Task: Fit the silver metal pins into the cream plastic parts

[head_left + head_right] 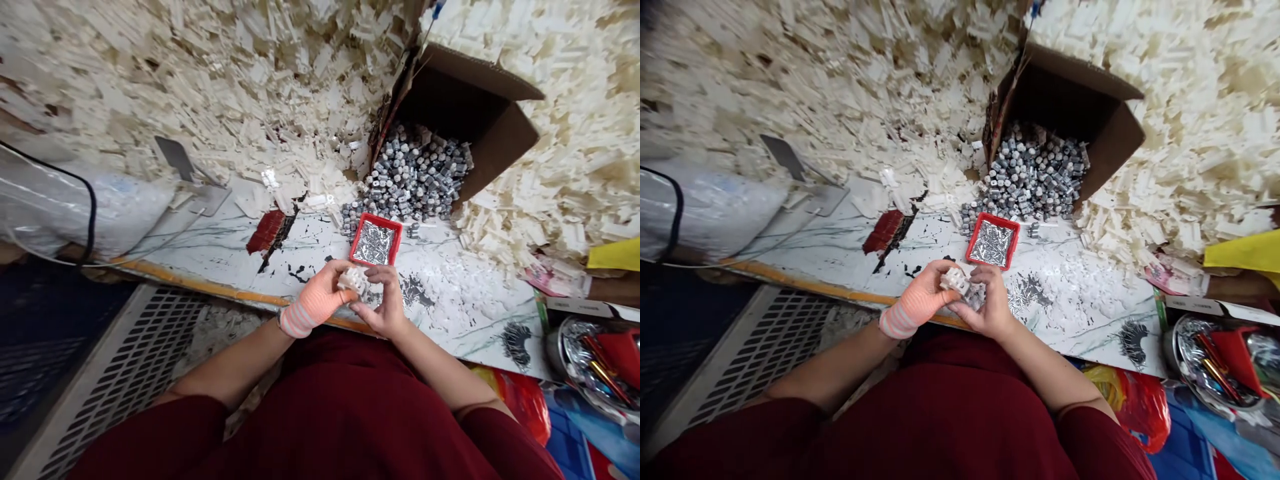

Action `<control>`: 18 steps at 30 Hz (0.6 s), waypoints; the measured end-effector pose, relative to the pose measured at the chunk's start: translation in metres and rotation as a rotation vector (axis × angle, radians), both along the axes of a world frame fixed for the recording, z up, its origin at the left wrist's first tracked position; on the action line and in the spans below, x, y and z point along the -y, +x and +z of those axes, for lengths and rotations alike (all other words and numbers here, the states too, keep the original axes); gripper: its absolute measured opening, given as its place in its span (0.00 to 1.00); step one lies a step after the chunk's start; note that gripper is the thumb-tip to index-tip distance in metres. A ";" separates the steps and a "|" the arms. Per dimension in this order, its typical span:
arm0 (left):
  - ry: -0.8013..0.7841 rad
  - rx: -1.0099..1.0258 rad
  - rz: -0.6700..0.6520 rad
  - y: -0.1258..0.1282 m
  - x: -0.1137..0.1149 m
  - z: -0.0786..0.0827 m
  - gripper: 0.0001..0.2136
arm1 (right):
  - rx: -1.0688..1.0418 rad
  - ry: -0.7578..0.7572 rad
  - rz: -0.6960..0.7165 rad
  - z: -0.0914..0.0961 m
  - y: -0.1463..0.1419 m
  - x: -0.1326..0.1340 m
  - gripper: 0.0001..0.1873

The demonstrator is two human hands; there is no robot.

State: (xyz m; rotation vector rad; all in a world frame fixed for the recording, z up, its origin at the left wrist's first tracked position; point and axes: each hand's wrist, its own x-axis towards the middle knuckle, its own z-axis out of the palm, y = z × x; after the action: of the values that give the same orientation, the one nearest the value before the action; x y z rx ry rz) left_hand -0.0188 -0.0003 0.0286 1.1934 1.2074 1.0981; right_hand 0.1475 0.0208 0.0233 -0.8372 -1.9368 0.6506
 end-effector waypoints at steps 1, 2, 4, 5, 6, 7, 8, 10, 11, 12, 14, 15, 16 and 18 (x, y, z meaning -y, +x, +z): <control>0.022 -0.074 0.011 -0.004 0.001 0.000 0.18 | 0.055 -0.001 0.013 0.005 0.000 -0.004 0.25; 0.041 -0.137 0.017 -0.007 0.003 0.000 0.17 | 0.136 0.000 0.033 0.010 -0.001 -0.007 0.24; 0.075 -0.257 0.010 -0.008 0.008 -0.003 0.16 | 0.324 0.008 0.088 0.018 -0.001 -0.013 0.20; 0.092 -0.317 0.005 -0.006 0.011 -0.004 0.16 | 0.393 0.012 0.109 0.020 -0.002 -0.015 0.19; 0.107 -0.372 0.006 -0.003 0.013 -0.006 0.15 | 0.431 0.014 0.122 0.021 -0.003 -0.015 0.18; 0.119 -0.420 0.011 -0.001 0.016 -0.007 0.15 | 0.440 0.014 0.127 0.020 -0.004 -0.015 0.18; 0.128 -0.459 0.018 0.001 0.017 -0.009 0.15 | 0.430 0.009 0.125 0.017 -0.006 -0.015 0.19; 0.130 -0.520 0.026 -0.001 0.018 -0.010 0.16 | 0.410 -0.037 0.104 0.009 -0.010 -0.012 0.20; 0.122 -0.552 0.009 -0.007 0.017 -0.009 0.17 | 0.417 -0.091 0.099 0.004 -0.013 -0.011 0.21; 0.106 -0.585 -0.034 -0.015 0.016 -0.007 0.18 | 0.440 -0.163 0.115 -0.001 -0.015 -0.010 0.21; 0.045 -0.650 -0.244 -0.041 0.012 0.002 0.17 | 0.509 -0.327 0.221 -0.007 -0.018 -0.009 0.21; 0.004 -0.685 -0.385 -0.056 0.010 0.007 0.15 | 0.533 -0.398 0.288 -0.010 -0.017 -0.010 0.20; -0.058 -0.726 -0.575 -0.073 0.007 0.014 0.14 | 0.539 -0.452 0.343 -0.011 -0.014 -0.011 0.19; -0.116 -0.871 -0.663 -0.102 -0.004 0.027 0.13 | 0.491 -0.514 0.358 -0.013 -0.004 -0.016 0.17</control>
State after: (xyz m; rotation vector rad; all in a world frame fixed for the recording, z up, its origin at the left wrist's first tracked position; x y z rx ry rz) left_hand -0.1209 0.0032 0.0554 1.8755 1.3026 -0.0247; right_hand 0.1439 0.0366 0.0107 -1.0392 -2.4372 1.2916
